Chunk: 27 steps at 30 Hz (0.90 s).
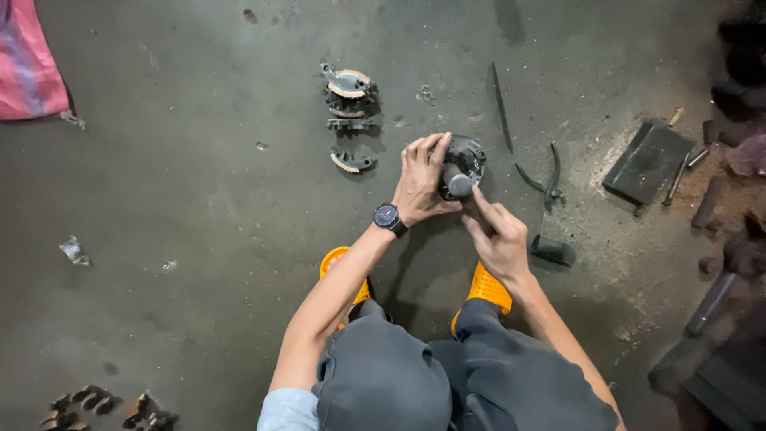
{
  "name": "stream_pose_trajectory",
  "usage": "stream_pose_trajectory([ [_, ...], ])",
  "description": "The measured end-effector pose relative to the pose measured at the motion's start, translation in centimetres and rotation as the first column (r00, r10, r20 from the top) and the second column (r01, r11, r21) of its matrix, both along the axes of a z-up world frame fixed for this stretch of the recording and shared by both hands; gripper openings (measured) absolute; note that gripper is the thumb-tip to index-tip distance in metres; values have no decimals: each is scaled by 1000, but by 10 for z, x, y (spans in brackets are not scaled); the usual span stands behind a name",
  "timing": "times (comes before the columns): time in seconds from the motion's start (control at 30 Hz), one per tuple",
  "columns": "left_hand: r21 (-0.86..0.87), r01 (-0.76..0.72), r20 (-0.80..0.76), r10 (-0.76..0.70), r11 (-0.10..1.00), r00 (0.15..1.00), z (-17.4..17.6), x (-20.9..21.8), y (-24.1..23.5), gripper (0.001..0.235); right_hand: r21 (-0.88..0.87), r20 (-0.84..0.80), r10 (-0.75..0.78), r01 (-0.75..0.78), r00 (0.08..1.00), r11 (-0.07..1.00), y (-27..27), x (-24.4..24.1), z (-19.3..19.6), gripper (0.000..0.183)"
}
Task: Disassembling a motorcycle clutch assembly by removing springs, friction plates, and other internal components while sitting on a workshop floor.
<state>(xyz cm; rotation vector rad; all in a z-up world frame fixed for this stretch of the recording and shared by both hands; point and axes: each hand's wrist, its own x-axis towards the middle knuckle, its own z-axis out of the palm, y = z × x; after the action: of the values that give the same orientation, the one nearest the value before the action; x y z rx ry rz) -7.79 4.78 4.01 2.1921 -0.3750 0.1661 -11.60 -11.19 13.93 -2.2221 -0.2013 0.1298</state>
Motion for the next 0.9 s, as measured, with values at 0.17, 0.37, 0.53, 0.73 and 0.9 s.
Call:
stream_pose_trajectory([
  [0.17, 60, -59, 15, 58, 996, 998, -13, 22, 5, 125, 68, 118, -163, 156, 980, 986, -31, -15, -26, 35],
  [0.37, 268, -152, 17, 153, 951, 988, -35, 72, 25, 127, -91, 294, -258, 296, 920, 951, -66, 23, -50, 46],
  [0.53, 385, -144, -24, 166, 911, 986, -6, 56, 37, 107, -270, 370, -293, 404, 882, 874, -115, 74, -93, 44],
  [0.73, 359, -112, 23, 111, 927, 994, -21, -17, 32, 50, -461, 405, -151, 344, 902, 818, -85, 89, -80, 26],
  [0.9, 585, 56, -141, 33, 809, 989, -37, -62, 19, 41, -265, 89, 272, -241, 958, 934, -31, 76, -101, 27],
])
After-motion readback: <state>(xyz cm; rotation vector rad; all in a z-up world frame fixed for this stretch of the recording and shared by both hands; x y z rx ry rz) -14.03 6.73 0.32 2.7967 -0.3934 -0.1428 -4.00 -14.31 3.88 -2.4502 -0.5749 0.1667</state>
